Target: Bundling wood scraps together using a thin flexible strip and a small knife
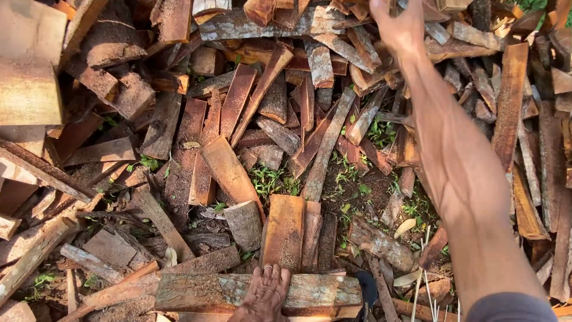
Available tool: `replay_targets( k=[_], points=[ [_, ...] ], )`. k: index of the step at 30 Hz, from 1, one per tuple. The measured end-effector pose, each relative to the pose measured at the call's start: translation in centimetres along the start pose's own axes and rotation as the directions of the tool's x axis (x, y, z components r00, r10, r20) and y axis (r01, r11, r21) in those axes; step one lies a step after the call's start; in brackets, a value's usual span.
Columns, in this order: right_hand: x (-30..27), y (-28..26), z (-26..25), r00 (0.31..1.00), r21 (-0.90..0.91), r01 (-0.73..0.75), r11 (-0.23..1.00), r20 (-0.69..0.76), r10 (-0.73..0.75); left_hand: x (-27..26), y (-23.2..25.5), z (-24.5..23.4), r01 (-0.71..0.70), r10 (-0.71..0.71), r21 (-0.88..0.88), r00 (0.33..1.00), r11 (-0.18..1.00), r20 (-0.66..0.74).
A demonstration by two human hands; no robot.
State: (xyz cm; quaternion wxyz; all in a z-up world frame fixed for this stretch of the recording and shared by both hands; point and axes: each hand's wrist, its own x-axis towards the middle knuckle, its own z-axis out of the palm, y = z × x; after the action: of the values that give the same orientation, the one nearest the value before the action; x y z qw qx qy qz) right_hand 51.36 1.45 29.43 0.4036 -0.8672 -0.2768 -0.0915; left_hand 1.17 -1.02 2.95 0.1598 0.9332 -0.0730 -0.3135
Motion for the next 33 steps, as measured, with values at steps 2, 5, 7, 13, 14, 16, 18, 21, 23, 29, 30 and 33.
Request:
replay_targets(
  k=[2,5,7,13,14,16,18,21,23,29,30,33],
  points=[
    [0.0,2.1,1.1,1.000,-0.024,0.017,1.000,-0.002,-0.017,-0.2,-0.2,-0.5,-0.004,0.005,-0.031,0.999,1.000,0.041],
    [-1.2,4.9,2.5,0.996,-0.070,0.082,0.994,-0.021,-0.084,-0.6,-0.6,-0.5,-0.021,0.023,-0.028,0.996,0.999,0.088],
    [-1.4,5.2,3.2,0.988,-0.102,0.151,0.983,-0.021,-0.154,-0.2,-0.8,0.5,-0.034,0.035,-0.016,0.997,0.999,0.074],
    [-14.9,3.2,-1.1,0.949,0.788,-0.278,0.549,0.138,0.283,1.7,-1.6,3.0,-0.004,0.019,0.126,0.993,0.992,-0.114],
    [-18.5,5.5,-1.1,0.907,0.858,-0.402,0.319,0.324,0.270,1.5,-1.7,3.3,-0.001,0.009,0.111,0.997,0.994,-0.074],
    [-22.9,7.3,-1.4,0.840,0.850,-0.523,0.063,0.503,0.202,1.6,-1.9,3.4,0.017,-0.014,0.093,1.000,0.996,-0.028],
    [-26.8,6.9,-1.7,0.573,0.571,-0.756,0.321,0.338,0.747,0.6,-1.5,4.4,0.058,0.034,0.230,0.926,0.971,-0.377],
    [-30.1,16.9,-0.1,0.699,0.332,-0.696,0.637,0.111,0.707,0.3,-1.6,4.9,0.128,-0.028,0.375,0.965,0.918,-0.262],
    [-35.1,14.5,-3.6,0.776,0.183,-0.631,0.754,0.151,0.612,-0.2,0.1,3.3,0.138,-0.075,0.205,0.954,0.969,-0.289],
    [-44.3,11.4,-9.3,0.877,-0.078,-0.149,0.986,0.450,0.168,2.0,-0.8,3.2,0.123,-0.073,0.142,0.946,0.982,-0.316],
    [-45.5,12.4,-10.1,0.825,-0.085,-0.183,0.979,0.529,0.200,1.8,-0.4,3.4,0.148,-0.083,0.189,0.945,0.971,-0.316],
    [-45.0,12.2,-7.1,0.693,0.048,-0.146,0.988,0.718,0.067,1.4,-0.8,3.9,0.096,-0.039,0.143,0.933,0.985,-0.359]
  ],
)
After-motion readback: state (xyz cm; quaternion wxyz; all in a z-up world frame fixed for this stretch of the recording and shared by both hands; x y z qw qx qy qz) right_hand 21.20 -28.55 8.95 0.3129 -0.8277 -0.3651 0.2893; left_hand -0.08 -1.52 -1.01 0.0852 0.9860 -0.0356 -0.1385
